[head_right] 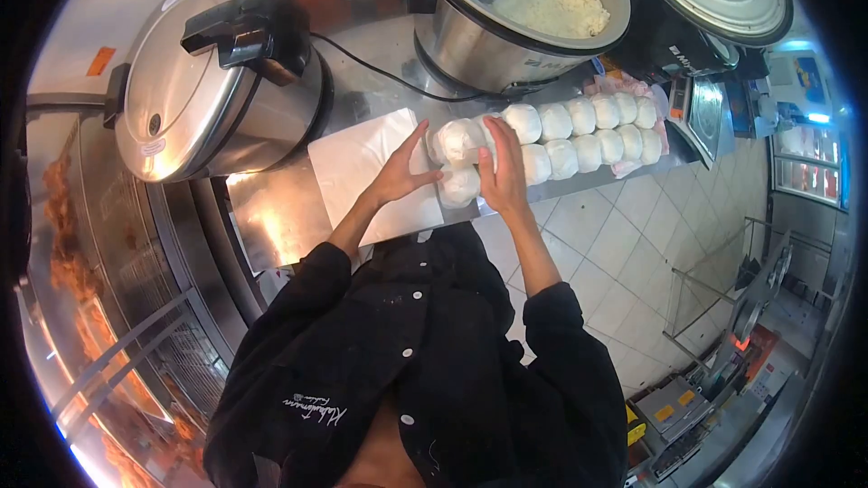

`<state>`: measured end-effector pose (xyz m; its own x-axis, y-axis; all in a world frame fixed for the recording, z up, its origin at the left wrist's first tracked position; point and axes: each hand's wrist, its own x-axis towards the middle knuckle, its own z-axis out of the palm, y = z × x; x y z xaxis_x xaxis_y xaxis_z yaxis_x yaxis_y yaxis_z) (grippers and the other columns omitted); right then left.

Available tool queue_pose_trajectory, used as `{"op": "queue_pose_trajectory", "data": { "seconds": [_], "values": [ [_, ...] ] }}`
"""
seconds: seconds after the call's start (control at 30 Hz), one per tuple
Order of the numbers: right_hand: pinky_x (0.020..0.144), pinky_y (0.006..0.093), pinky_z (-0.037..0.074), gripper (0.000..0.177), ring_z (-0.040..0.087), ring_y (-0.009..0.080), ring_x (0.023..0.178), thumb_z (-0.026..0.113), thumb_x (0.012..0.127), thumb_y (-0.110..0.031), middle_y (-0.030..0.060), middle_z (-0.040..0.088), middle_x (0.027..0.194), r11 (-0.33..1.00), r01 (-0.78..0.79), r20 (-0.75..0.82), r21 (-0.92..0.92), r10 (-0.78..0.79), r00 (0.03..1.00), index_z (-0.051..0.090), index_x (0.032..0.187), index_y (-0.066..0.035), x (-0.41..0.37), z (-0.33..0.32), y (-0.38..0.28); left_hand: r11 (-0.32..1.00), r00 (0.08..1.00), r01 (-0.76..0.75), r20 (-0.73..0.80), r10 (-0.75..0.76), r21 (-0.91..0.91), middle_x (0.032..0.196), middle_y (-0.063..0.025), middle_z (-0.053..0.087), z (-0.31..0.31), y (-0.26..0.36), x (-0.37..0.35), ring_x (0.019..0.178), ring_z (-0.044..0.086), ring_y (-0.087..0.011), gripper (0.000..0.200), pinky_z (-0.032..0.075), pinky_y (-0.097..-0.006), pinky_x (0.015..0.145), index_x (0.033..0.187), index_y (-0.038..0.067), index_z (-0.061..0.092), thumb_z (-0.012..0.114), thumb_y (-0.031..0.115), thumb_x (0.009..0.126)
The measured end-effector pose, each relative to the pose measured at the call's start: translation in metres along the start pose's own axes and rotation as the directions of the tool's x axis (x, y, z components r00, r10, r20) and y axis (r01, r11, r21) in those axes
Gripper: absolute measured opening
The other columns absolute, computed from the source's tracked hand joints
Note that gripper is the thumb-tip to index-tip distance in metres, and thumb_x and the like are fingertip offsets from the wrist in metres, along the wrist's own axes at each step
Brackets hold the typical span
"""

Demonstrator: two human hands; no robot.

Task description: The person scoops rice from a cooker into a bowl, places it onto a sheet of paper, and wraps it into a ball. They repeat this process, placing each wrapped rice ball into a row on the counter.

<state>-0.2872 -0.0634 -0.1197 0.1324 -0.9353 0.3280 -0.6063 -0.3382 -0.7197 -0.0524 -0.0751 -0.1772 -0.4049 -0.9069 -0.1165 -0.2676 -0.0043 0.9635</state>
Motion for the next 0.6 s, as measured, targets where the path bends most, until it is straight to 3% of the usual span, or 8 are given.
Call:
{"op": "queue_pose_trajectory", "data": {
  "seconds": [0.13, 0.23, 0.3, 0.37, 0.43, 0.5, 0.57, 0.6],
  "values": [
    [0.102, 0.0433, 0.046, 0.031, 0.061, 0.0347, 0.116, 0.054, 0.103, -0.016, 0.0185, 0.067, 0.122, 0.97, 0.196, -0.209, -0.141, -0.222, 0.952, 0.063, 0.126, 0.002, 0.037, -0.053, -0.041, 0.997, 0.986, -0.068, -0.153, 0.073, 0.042, 0.156, -0.022, 0.046, -0.006, -0.007, -0.027, 0.147, 0.042, -0.0352, 0.082, 0.034, -0.042, 0.121, 0.155, 0.003, 0.04, 0.08, 0.02, 0.086],
    [0.087, 0.0395, 0.052, 0.022, 0.067, 0.0298, 0.095, 0.059, 0.099, -0.009, 0.0144, 0.073, 0.103, 0.924, 0.269, -0.374, -0.271, -0.358, 0.855, 0.068, 0.118, 0.0, 0.117, -0.101, -0.071, 0.993, 0.915, -0.088, -0.387, 0.112, 0.078, 0.129, -0.0186, 0.067, -0.018, -0.003, -0.062, 0.123, 0.063, -0.0324, 0.037, 0.047, -0.0396, 0.108, 0.129, 0.001, 0.065, 0.068, 0.004, 0.092],
    [0.08, 0.0382, 0.053, 0.021, 0.069, 0.0288, 0.09, 0.058, 0.1, -0.01, 0.0131, 0.074, 0.101, 0.957, 0.166, -0.27, -0.236, -0.229, 0.935, 0.069, 0.118, -0.005, 0.183, -0.123, -0.091, 0.997, 0.851, -0.057, -0.52, 0.075, 0.049, 0.118, -0.0172, 0.071, -0.021, -0.01, -0.084, 0.112, 0.068, -0.0302, 0.027, 0.051, -0.0374, 0.1, 0.119, 0.0, 0.07, 0.064, -0.002, 0.093],
    [0.079, 0.0394, 0.053, 0.024, 0.071, 0.0306, 0.087, 0.055, 0.102, -0.015, 0.0141, 0.074, 0.097, 0.972, 0.073, -0.015, -0.225, -0.078, 0.997, 0.068, 0.121, -0.009, 0.247, -0.12, -0.066, 0.998, 0.777, -0.012, -0.628, 0.044, 0.055, 0.115, -0.0169, 0.072, -0.024, -0.029, -0.107, 0.108, 0.069, -0.0286, 0.024, 0.053, -0.0362, 0.097, 0.116, -0.001, 0.071, 0.062, -0.003, 0.094],
    [0.083, 0.0403, 0.055, 0.03, 0.072, 0.0337, 0.088, 0.05, 0.103, -0.021, 0.0168, 0.074, 0.093, 0.875, 0.047, 0.321, -0.481, 0.125, 0.939, 0.066, 0.127, -0.013, 0.304, -0.105, -0.038, 0.997, 0.707, 0.062, -0.707, -0.011, 0.046, 0.113, -0.0166, 0.072, -0.029, -0.036, -0.13, 0.107, 0.069, -0.0273, 0.021, 0.053, -0.0361, 0.097, 0.115, -0.003, 0.071, 0.061, -0.003, 0.096],
    [0.076, 0.0417, 0.059, 0.038, 0.073, 0.0311, 0.079, 0.05, 0.098, -0.018, 0.0163, 0.075, 0.09, 0.823, 0.418, 0.506, -0.385, -0.19, 0.841, 0.063, 0.134, -0.015, 0.357, -0.064, 0.06, 0.992, 0.618, 0.123, -0.784, -0.052, 0.032, 0.111, -0.0157, 0.072, -0.029, -0.045, -0.149, 0.105, 0.069, -0.0263, 0.021, 0.053, -0.0361, 0.097, 0.115, -0.003, 0.071, 0.062, -0.003, 0.096],
    [0.056, 0.0389, 0.055, 0.045, 0.067, 0.0209, 0.06, 0.051, 0.093, -0.01, 0.0151, 0.074, 0.084, 0.799, 0.04, 0.615, -0.6, 0.428, 0.663, 0.062, 0.136, -0.018, 0.379, -0.035, 0.036, 0.988, 0.533, 0.152, -0.84, -0.1, -0.021, 0.109, -0.0143, 0.072, -0.027, -0.039, -0.162, 0.101, 0.07, -0.0233, 0.023, 0.053, -0.0348, 0.094, 0.118, -0.003, 0.07, 0.059, -0.002, 0.098],
    [0.052, 0.0389, 0.055, 0.047, 0.067, 0.0212, 0.058, 0.05, 0.09, -0.009, 0.0163, 0.074, 0.085, 0.81, 0.035, 0.65, -0.586, 0.443, 0.617, 0.062, 0.136, -0.015, 0.38, -0.028, 0.041, 0.984, 0.498, 0.176, -0.861, -0.109, -0.023, 0.108, -0.0141, 0.071, -0.026, -0.04, -0.169, 0.099, 0.069, -0.0222, 0.023, 0.053, -0.0341, 0.094, 0.119, -0.003, 0.069, 0.059, 0.0, 0.098]
  ]
}}
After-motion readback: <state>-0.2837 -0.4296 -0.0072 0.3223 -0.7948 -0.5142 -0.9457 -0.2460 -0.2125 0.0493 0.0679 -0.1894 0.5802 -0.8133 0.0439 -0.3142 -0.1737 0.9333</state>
